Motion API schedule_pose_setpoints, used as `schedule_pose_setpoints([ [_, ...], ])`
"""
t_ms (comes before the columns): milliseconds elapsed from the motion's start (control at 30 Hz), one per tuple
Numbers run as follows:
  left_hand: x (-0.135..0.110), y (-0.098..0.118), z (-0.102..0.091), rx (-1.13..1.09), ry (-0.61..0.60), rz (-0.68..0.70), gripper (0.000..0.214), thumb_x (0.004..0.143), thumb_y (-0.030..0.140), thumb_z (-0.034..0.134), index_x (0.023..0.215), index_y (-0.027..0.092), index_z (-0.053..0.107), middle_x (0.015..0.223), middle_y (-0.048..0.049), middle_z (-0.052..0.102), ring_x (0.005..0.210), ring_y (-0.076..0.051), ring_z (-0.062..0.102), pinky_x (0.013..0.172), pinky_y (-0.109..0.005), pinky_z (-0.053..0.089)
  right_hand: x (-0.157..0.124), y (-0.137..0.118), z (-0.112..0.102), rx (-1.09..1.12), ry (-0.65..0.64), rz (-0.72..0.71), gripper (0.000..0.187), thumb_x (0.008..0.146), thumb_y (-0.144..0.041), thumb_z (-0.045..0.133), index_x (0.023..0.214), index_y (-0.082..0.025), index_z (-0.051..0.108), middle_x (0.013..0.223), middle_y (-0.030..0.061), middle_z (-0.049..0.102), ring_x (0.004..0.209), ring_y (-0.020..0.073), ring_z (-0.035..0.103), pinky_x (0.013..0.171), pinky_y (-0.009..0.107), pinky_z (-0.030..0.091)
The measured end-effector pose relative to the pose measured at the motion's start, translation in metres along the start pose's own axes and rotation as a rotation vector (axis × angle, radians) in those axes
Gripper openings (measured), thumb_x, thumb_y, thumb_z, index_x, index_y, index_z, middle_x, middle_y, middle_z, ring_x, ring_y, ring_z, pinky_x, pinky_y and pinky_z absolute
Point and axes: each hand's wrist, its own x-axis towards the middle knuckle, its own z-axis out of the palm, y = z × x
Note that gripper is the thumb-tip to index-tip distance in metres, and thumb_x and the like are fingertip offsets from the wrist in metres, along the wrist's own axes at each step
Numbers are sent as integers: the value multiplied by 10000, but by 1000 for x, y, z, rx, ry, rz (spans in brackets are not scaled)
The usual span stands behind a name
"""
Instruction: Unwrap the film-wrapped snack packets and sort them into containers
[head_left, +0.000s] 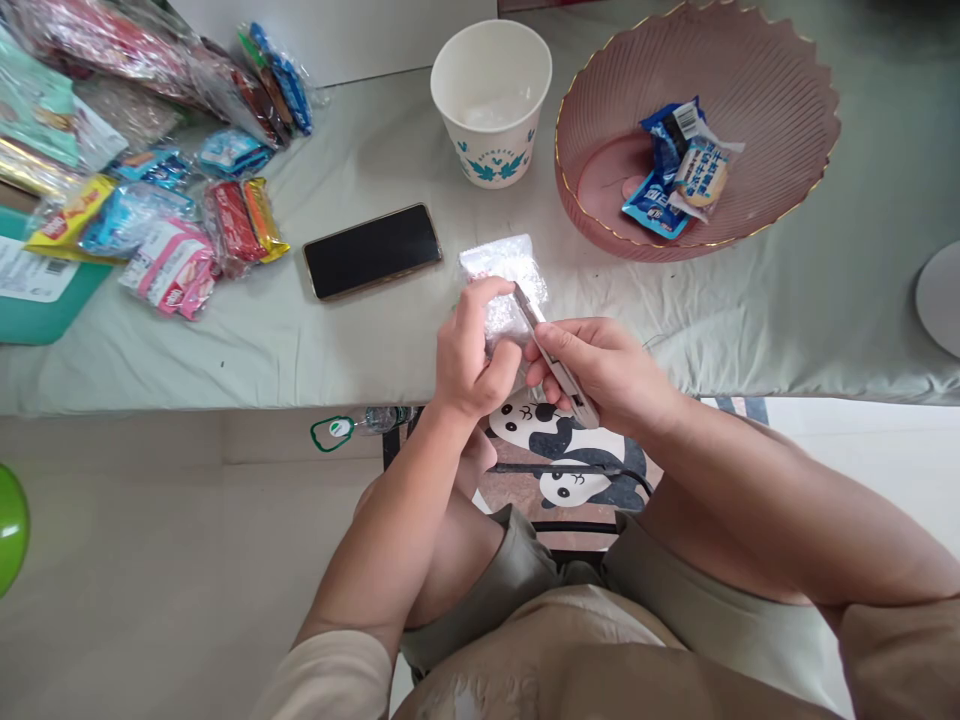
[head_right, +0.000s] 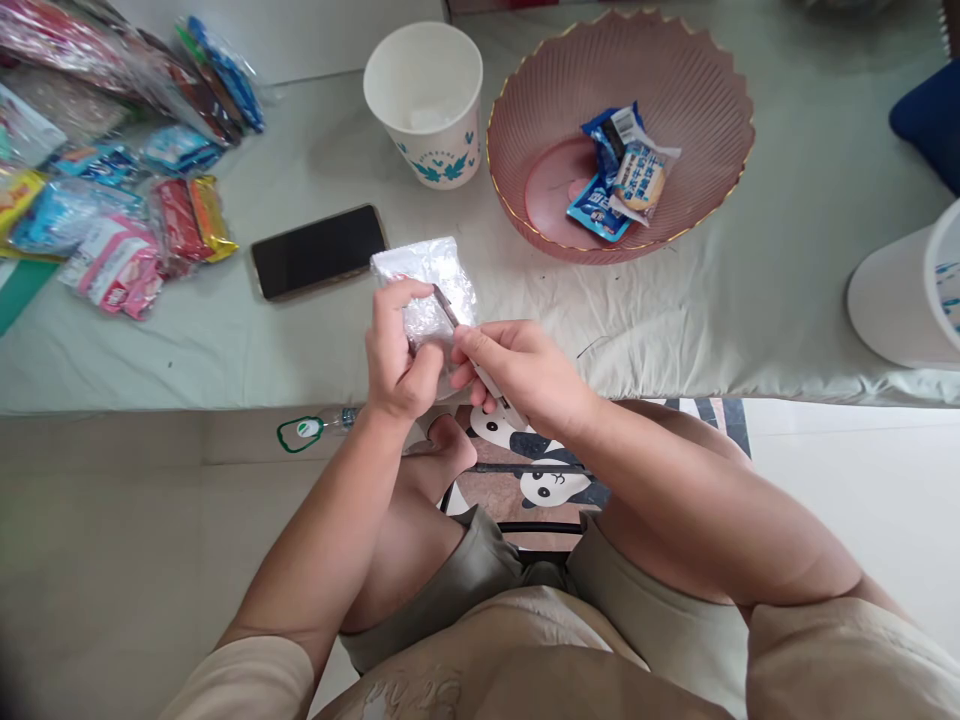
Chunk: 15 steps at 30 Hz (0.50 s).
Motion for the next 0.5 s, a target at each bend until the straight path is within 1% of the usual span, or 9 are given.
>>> schedule_pose_setpoints([
  [100, 2, -3, -4, -10, 95, 65, 299, 955, 379, 536, 1227, 257, 538, 1012, -48, 623, 912, -221, 606, 937, -447, 519, -1, 2, 1, 15, -32, 43, 559, 695, -675, 878, 723, -157, 668, 622, 19, 676, 464, 71, 536, 392, 195, 430],
  [167, 3, -4, -6, -13, 155, 69, 291, 940, 367, 543, 1209, 257, 535, 1040, -52, 604, 961, -230, 594, 974, -458, 500, -2, 4, 2, -2, -50, 58, 548, 679, -651, 897, 712, -155, 669, 621, 16, 679, 470, 70, 545, 409, 193, 446],
  [267, 5, -3, -8, -36, 248, 12, 301, 896, 341, 561, 1184, 257, 534, 1088, -53, 566, 1035, -235, 564, 1031, -450, 452, -3, 8, 3, -58, -67, 70, 504, 673, -592, 921, 687, -153, 673, 630, 16, 688, 490, 70, 561, 441, 190, 470],
  [367, 8, -1, -12, -42, 346, -15, 303, 825, 292, 594, 1122, 274, 536, 1067, -41, 522, 991, -222, 517, 985, -414, 439, -3, 14, 3, -133, -83, 92, 484, 701, -582, 902, 668, -154, 678, 629, 18, 685, 516, 75, 575, 473, 194, 489],
  [433, 11, -3, -17, -45, 421, -47, 312, 789, 299, 612, 1088, 286, 524, 1062, -39, 489, 972, -223, 497, 966, -411, 439, -4, 18, 2, -198, -110, 120, 481, 720, -592, 880, 674, -158, 680, 621, 16, 675, 525, 84, 582, 486, 204, 494],
  [467, 12, -6, -21, -56, 463, -83, 320, 781, 323, 618, 1080, 289, 510, 1062, -40, 471, 979, -229, 497, 974, -419, 440, -5, 19, 2, -240, -129, 136, 484, 737, -604, 861, 678, -160, 677, 620, 16, 671, 526, 90, 586, 490, 213, 494],
  [500, 12, -10, -26, -76, 481, -152, 340, 781, 357, 618, 1088, 297, 488, 1071, -42, 454, 1001, -237, 501, 992, -429, 442, -6, 19, 1, -289, -152, 150, 492, 758, -620, 835, 681, -163, 670, 617, 17, 666, 527, 98, 589, 493, 222, 493],
])
